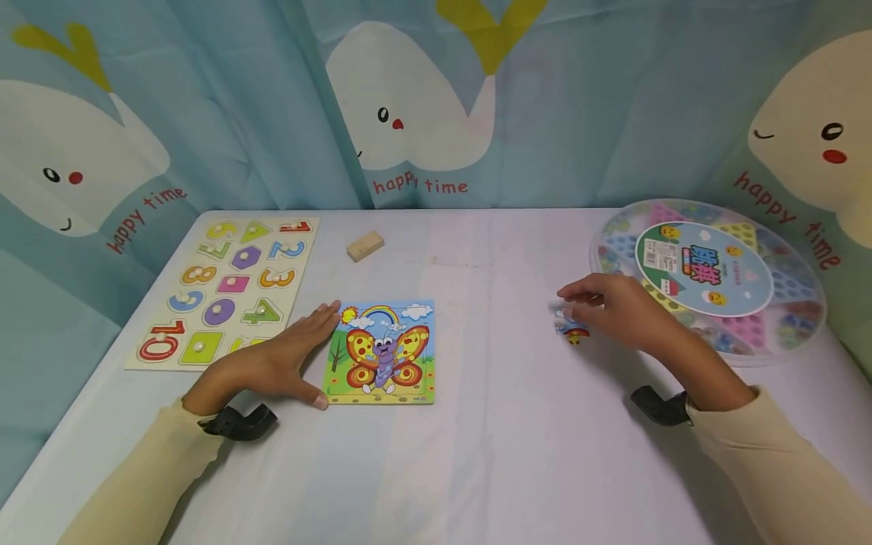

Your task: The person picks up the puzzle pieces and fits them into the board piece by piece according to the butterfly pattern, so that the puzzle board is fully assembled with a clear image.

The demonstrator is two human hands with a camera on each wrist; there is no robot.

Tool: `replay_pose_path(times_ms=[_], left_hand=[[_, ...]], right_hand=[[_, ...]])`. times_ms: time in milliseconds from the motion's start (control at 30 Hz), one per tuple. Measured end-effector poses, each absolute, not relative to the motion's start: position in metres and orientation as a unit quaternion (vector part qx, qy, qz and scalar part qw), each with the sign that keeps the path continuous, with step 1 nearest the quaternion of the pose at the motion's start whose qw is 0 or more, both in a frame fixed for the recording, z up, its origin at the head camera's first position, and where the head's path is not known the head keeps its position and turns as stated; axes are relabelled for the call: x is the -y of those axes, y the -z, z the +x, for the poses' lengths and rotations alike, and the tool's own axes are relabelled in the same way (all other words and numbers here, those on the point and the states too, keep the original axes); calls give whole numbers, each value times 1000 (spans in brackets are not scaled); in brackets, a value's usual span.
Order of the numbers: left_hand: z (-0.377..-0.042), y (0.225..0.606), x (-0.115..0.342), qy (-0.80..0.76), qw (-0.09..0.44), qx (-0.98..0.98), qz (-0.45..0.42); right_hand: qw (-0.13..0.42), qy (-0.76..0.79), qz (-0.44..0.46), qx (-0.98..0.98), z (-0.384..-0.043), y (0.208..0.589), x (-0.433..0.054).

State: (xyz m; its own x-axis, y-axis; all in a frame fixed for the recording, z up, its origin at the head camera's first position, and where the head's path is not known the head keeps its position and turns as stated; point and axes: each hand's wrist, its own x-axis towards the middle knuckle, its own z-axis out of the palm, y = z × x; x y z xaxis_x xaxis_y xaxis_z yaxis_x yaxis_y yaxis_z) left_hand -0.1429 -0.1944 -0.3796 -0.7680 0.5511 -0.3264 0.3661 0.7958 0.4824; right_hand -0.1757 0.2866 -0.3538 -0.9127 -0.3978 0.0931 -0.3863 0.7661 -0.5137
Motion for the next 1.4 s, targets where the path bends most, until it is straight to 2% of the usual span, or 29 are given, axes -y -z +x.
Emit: replay_pose_path(times_ms=[767, 933, 1400], left_hand=[[-143, 381, 195, -209, 231, -916, 252], [-143, 381, 196, -208, 232, -916, 252], [-143, 380, 196, -212, 233, -913, 258]], right_hand=[[46, 280, -172, -943, -170, 360, -283], [70, 272, -185, -942, -172, 363, -280], [73, 209, -236, -946, -178, 362, -277]])
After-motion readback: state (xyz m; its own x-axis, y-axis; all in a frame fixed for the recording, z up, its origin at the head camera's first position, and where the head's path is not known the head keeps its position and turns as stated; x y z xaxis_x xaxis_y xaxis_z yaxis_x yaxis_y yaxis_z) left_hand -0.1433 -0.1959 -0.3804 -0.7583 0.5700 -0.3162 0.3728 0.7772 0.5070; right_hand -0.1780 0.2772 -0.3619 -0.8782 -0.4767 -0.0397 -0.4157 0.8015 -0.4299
